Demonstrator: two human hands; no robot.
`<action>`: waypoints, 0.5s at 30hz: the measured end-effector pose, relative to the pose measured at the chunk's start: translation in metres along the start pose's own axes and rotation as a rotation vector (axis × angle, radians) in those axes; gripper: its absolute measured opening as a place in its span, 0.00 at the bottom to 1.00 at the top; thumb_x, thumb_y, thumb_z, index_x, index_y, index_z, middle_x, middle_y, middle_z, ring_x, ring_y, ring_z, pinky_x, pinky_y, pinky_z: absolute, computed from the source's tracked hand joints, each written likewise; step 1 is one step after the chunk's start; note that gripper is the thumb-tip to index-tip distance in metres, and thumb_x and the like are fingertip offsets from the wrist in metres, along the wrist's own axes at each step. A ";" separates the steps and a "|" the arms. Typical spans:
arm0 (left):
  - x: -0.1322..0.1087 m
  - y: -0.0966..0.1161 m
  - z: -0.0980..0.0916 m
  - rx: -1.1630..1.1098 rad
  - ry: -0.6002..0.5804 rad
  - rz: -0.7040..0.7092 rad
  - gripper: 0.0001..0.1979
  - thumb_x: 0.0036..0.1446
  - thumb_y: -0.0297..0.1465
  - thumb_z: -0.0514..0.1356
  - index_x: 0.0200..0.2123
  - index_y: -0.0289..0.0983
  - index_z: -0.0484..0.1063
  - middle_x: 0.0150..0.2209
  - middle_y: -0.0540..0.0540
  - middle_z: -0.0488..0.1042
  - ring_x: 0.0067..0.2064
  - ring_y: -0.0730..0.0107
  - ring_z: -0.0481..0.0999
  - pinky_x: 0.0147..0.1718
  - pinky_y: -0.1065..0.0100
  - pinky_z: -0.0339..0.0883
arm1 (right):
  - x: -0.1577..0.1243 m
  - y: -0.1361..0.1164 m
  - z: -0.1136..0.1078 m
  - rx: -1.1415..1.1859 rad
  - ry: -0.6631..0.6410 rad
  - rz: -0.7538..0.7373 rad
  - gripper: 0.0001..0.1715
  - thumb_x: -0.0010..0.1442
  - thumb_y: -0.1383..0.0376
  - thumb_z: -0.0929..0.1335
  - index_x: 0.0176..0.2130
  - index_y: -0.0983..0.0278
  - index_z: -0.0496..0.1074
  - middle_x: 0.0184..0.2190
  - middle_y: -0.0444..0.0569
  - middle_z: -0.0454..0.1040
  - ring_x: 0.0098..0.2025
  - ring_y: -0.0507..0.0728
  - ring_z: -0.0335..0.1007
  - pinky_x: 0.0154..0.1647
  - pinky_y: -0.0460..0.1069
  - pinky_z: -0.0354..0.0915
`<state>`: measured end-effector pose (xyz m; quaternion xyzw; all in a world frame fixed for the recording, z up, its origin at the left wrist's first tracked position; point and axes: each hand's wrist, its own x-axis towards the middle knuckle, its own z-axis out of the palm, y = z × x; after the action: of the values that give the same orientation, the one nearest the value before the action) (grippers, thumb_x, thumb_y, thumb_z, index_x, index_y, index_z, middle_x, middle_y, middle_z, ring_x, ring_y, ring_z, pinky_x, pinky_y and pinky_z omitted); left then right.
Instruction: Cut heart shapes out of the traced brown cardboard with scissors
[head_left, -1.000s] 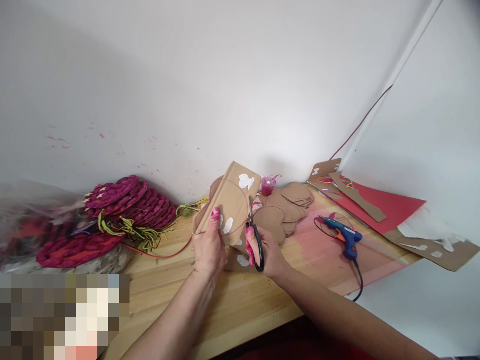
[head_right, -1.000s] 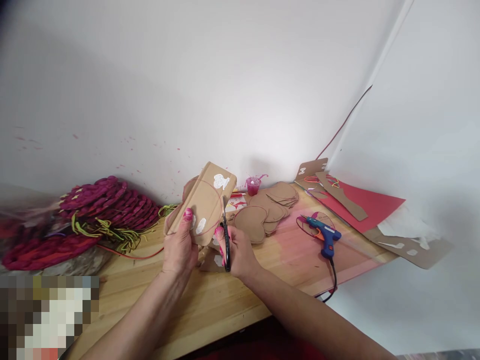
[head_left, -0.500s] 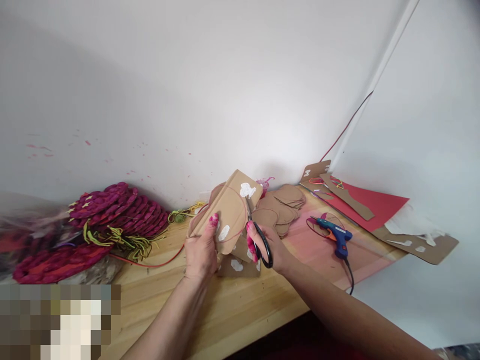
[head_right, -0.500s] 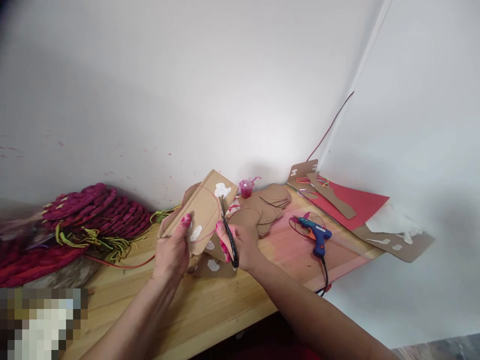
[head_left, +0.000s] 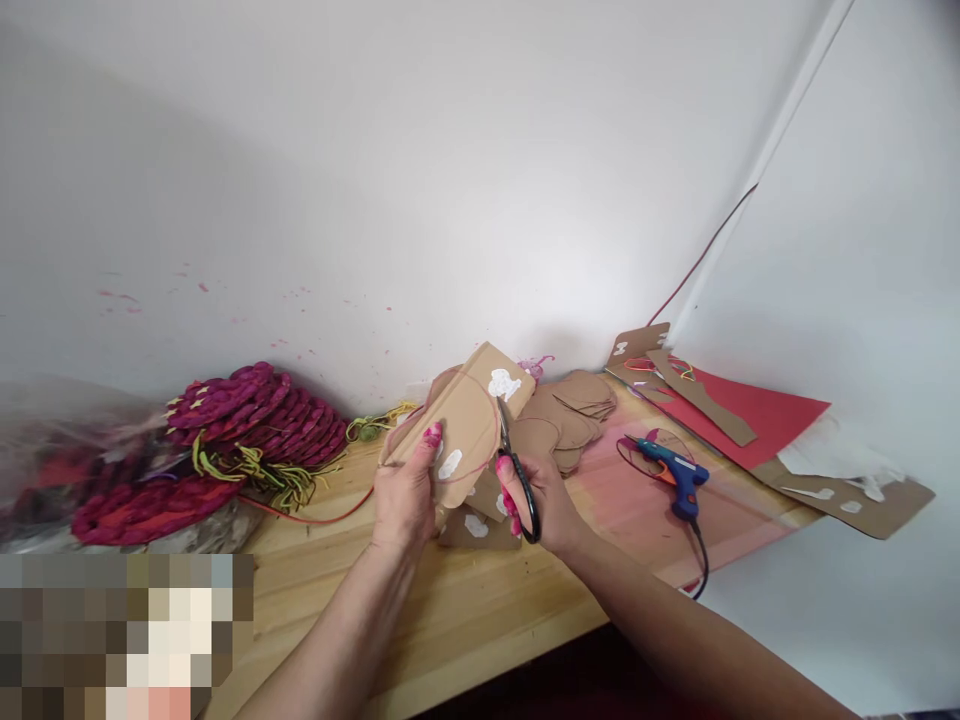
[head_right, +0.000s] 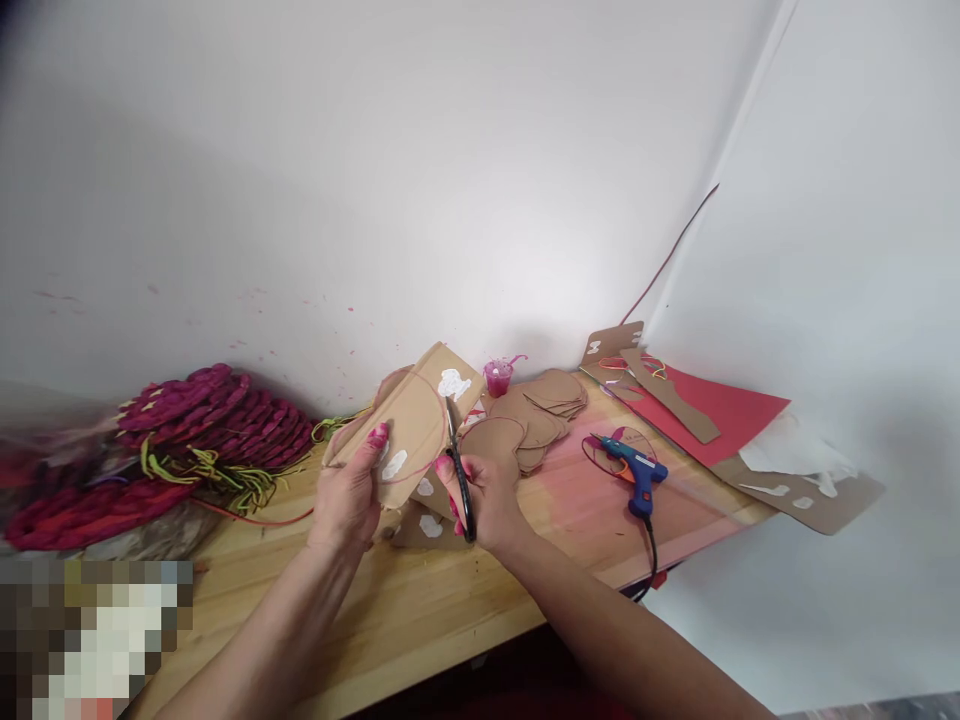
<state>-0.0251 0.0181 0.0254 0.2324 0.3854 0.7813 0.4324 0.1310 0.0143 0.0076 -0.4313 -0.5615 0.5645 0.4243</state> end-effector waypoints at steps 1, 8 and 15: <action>0.000 0.002 0.000 0.012 -0.005 0.006 0.24 0.43 0.36 0.77 0.45 0.38 0.79 0.44 0.44 0.83 0.45 0.60 0.82 0.48 0.59 0.76 | 0.000 -0.002 -0.001 0.016 -0.019 0.003 0.36 0.57 0.34 0.68 0.24 0.61 0.61 0.16 0.38 0.62 0.14 0.48 0.59 0.14 0.44 0.55; -0.009 0.011 -0.012 0.079 -0.030 0.043 0.26 0.41 0.36 0.78 0.45 0.37 0.79 0.44 0.43 0.83 0.45 0.60 0.83 0.50 0.58 0.75 | -0.003 -0.007 -0.006 0.026 -0.139 0.023 0.40 0.57 0.30 0.64 0.23 0.62 0.63 0.17 0.40 0.64 0.15 0.48 0.61 0.14 0.44 0.56; -0.020 0.021 -0.021 0.060 -0.032 0.022 0.25 0.40 0.35 0.78 0.43 0.36 0.80 0.42 0.43 0.84 0.41 0.60 0.83 0.46 0.58 0.77 | -0.012 0.006 0.000 -0.037 -0.132 0.021 0.39 0.59 0.31 0.64 0.22 0.61 0.60 0.15 0.38 0.61 0.12 0.47 0.57 0.11 0.44 0.53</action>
<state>-0.0397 -0.0145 0.0289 0.2622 0.3992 0.7702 0.4228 0.1339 0.0025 0.0021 -0.4067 -0.5939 0.5858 0.3724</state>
